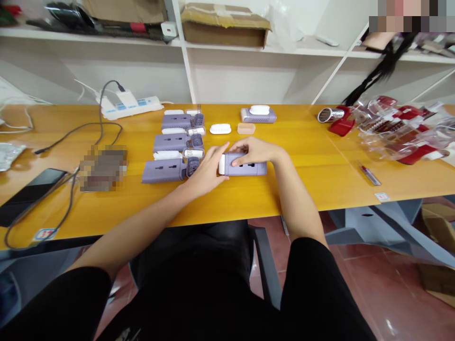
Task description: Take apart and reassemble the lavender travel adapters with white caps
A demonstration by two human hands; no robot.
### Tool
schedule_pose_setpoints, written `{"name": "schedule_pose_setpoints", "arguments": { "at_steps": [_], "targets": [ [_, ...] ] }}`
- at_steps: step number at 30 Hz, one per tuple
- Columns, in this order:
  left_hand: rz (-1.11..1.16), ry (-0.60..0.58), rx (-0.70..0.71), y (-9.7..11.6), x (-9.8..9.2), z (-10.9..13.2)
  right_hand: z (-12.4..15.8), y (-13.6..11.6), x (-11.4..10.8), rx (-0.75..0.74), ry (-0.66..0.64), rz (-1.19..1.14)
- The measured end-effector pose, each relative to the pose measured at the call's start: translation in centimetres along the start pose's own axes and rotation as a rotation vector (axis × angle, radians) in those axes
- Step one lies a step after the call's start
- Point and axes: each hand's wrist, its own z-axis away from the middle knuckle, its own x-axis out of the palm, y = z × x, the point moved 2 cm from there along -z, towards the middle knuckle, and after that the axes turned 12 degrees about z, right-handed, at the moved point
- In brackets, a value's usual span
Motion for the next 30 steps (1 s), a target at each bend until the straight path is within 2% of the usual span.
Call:
{"name": "schedule_pose_setpoints", "arguments": {
  "at_steps": [6,11,17,24,30],
  "targets": [
    [0.214,0.157,-0.156,-2.6,0.9,-0.5,0.3,-0.8,0.3,-0.089,0.127,0.16],
    [0.264,0.196,-0.195,-3.1,1.4,-0.9,0.9,-2.9,0.7,-0.194,0.093,0.235],
    [0.339,0.18,-0.22,-2.8,1.8,-1.0,0.9,-3.6,0.9,-0.18,0.097,0.237],
    [0.22,0.184,-0.153,-2.7,2.0,-0.4,1.0,-3.8,0.8,-0.185,0.095,0.238],
    [0.281,0.208,-0.193,-2.2,1.6,-0.8,1.4,-2.8,0.0,-0.063,0.105,0.152]
  ]
}}
